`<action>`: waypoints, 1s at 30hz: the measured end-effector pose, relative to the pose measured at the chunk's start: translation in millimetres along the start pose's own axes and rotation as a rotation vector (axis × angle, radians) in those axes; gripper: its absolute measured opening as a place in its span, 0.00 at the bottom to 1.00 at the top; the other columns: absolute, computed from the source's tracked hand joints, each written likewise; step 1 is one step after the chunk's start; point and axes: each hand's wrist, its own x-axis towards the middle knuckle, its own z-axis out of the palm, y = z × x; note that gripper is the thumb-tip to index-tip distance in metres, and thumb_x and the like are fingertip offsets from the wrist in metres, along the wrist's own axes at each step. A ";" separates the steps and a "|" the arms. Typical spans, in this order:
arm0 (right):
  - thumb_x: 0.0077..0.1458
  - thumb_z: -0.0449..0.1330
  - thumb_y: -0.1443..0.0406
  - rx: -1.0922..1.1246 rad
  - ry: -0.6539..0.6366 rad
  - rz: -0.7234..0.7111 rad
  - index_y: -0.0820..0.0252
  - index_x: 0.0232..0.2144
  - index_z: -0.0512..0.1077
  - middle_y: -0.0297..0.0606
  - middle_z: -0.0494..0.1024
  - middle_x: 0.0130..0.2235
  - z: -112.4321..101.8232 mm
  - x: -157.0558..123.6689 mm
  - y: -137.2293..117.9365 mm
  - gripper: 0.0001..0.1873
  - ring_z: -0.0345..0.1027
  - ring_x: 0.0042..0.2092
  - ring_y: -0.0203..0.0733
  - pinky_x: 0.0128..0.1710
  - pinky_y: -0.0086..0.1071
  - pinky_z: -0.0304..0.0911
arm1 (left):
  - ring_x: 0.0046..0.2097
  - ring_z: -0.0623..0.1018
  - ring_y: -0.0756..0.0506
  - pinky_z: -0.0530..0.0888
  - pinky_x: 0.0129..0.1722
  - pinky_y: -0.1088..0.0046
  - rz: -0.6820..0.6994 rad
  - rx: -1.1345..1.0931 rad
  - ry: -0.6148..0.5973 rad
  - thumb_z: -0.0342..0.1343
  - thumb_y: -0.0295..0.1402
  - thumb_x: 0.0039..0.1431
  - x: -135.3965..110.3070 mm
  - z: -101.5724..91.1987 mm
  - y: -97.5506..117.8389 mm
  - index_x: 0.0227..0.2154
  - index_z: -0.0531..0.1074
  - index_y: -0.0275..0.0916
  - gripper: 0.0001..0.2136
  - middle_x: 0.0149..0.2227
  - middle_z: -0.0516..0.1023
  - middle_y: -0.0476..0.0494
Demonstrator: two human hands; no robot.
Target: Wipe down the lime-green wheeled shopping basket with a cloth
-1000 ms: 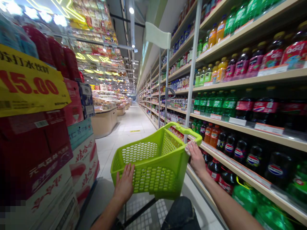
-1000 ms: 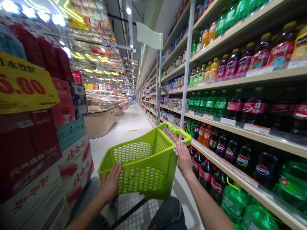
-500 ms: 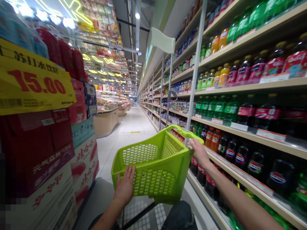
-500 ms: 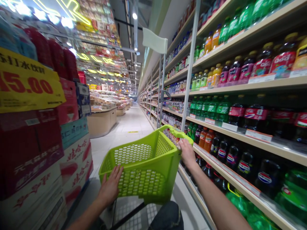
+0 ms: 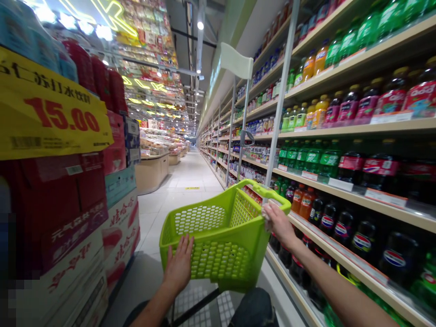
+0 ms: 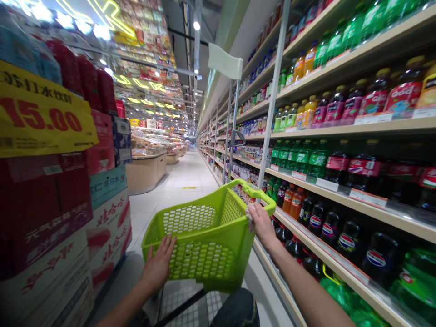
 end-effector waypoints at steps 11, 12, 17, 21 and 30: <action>0.49 0.46 0.70 0.066 -0.001 0.175 0.59 0.44 0.70 0.46 0.71 0.48 9.6 45.1 -26.0 0.21 0.66 0.46 0.49 0.44 0.43 0.62 | 0.63 0.40 0.45 0.44 0.59 0.52 -0.005 -0.005 0.024 0.39 0.15 0.38 5.5 24.2 -5.9 0.60 0.38 0.39 0.41 0.63 0.36 0.47; 0.49 0.47 0.70 0.057 -0.069 0.120 0.57 0.42 0.71 0.45 0.72 0.46 8.3 41.7 -27.2 0.20 0.67 0.45 0.48 0.44 0.44 0.61 | 0.63 0.41 0.45 0.44 0.59 0.51 -0.007 -0.014 0.017 0.40 0.15 0.37 6.4 25.0 -6.8 0.60 0.38 0.39 0.42 0.63 0.36 0.47; 0.50 0.52 0.63 0.011 -0.192 -0.182 0.50 0.51 0.64 0.41 0.69 0.51 13.4 5.6 -38.8 0.23 0.61 0.52 0.49 0.50 0.50 0.52 | 0.63 0.44 0.45 0.41 0.59 0.51 0.046 -0.094 -0.016 0.43 0.19 0.36 12.1 20.4 -19.3 0.60 0.42 0.40 0.42 0.63 0.41 0.48; 0.53 0.49 0.63 -0.018 -0.208 -0.141 0.48 0.48 0.66 0.39 0.71 0.49 23.5 3.1 -30.7 0.19 0.65 0.49 0.48 0.48 0.50 0.54 | 0.63 0.48 0.44 0.45 0.59 0.52 -0.125 -0.113 -0.047 0.42 0.21 0.39 13.4 12.6 -37.9 0.60 0.45 0.33 0.38 0.63 0.46 0.41; 0.50 0.50 0.64 -0.060 -0.156 0.007 0.56 0.39 0.72 0.44 0.74 0.44 57.6 26.7 -31.0 0.16 0.65 0.47 0.53 0.43 0.48 0.57 | 0.57 0.60 0.42 0.44 0.59 0.51 -0.110 -0.178 -0.034 0.42 0.24 0.44 -3.8 -8.3 -50.7 0.55 0.57 0.35 0.30 0.55 0.64 0.39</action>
